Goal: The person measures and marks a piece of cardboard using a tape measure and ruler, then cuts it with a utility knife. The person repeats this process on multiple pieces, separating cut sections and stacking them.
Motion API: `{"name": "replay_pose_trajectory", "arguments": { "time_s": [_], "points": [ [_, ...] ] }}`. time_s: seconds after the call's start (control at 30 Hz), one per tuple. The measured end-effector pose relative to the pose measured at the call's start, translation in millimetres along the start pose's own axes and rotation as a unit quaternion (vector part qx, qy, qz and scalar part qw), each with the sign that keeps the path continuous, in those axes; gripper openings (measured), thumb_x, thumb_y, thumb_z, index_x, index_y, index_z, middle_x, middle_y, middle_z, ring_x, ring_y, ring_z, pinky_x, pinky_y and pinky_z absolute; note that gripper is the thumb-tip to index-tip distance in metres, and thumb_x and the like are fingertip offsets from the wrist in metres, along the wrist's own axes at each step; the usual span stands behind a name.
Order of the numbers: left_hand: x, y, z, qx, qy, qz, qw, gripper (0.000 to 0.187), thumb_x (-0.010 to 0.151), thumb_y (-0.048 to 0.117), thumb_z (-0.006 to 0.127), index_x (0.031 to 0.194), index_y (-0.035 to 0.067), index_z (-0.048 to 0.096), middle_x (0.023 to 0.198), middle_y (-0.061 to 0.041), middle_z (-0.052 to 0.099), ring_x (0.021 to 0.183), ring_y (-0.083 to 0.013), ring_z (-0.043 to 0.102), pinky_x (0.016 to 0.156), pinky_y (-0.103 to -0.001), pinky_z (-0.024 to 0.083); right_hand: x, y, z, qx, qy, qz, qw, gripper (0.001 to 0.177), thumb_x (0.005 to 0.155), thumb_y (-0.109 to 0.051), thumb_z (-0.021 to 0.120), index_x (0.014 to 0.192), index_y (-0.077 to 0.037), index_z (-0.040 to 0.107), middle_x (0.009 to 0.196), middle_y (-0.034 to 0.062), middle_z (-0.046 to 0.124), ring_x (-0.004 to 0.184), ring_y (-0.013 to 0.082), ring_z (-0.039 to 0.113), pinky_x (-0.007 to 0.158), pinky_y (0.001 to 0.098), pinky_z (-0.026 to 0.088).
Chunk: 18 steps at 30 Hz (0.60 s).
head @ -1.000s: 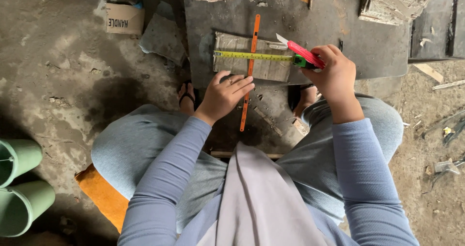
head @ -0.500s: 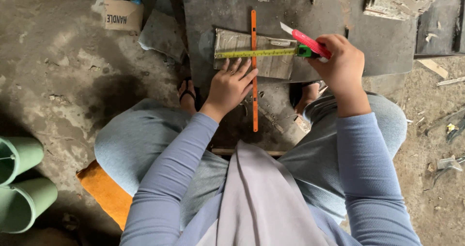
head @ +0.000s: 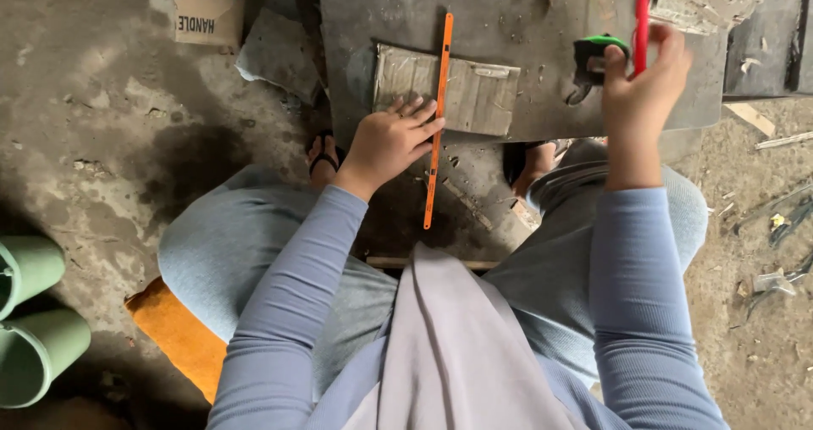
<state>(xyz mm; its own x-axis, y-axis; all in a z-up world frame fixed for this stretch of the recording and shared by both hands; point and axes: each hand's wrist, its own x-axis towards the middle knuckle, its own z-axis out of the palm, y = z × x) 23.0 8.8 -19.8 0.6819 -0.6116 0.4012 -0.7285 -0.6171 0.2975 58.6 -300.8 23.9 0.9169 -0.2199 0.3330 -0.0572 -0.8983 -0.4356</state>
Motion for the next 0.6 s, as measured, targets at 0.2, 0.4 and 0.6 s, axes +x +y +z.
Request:
{"name": "replay_pose_trajectory", "arguments": {
  "time_s": [0.2, 0.4, 0.6],
  "points": [
    [-2.0, -2.2, 2.1, 0.006, -0.001, 0.011, 1.000, 0.038, 0.067, 0.013, 0.076, 0.104, 0.014, 0.064, 0.106, -0.005, 0.061, 0.103, -0.0213, 0.056, 0.090, -0.035, 0.044, -17.2, -27.3, 39.5, 0.084, -0.081, -0.165, 0.979, 0.017, 0.079, -0.004, 0.062, 0.096, -0.006, 0.065, 0.090, 0.0102, 0.058, 0.078, 0.0251, 0.055, 0.066, 0.0325, 0.044],
    [1.0, -0.4, -2.6, -0.003, -0.019, 0.000, 1.000, 0.039, 0.066, 0.013, 0.076, 0.103, 0.013, 0.064, 0.106, -0.005, 0.061, 0.102, -0.0224, 0.056, 0.088, -0.036, 0.046, -12.0, -44.1, 67.7, -0.023, -0.176, -0.096, 0.979, 0.009, 0.081, -0.020, 0.063, 0.085, -0.012, 0.061, 0.095, 0.0035, 0.050, 0.057, 0.0255, 0.054, 0.034, 0.0388, 0.038],
    [1.1, 0.1, 1.3, 0.007, -0.027, -0.018, 0.999, 0.036, 0.070, 0.017, 0.074, 0.104, 0.015, 0.063, 0.111, -0.006, 0.058, 0.104, -0.0250, 0.054, 0.085, -0.039, 0.047, 3.3, -38.1, 76.1, -0.076, -0.176, -0.170, 0.967, 0.009, 0.076, -0.019, 0.065, 0.078, -0.016, 0.056, 0.070, -0.0003, 0.053, 0.054, 0.0249, 0.052, 0.037, 0.0359, 0.032]
  ]
}}
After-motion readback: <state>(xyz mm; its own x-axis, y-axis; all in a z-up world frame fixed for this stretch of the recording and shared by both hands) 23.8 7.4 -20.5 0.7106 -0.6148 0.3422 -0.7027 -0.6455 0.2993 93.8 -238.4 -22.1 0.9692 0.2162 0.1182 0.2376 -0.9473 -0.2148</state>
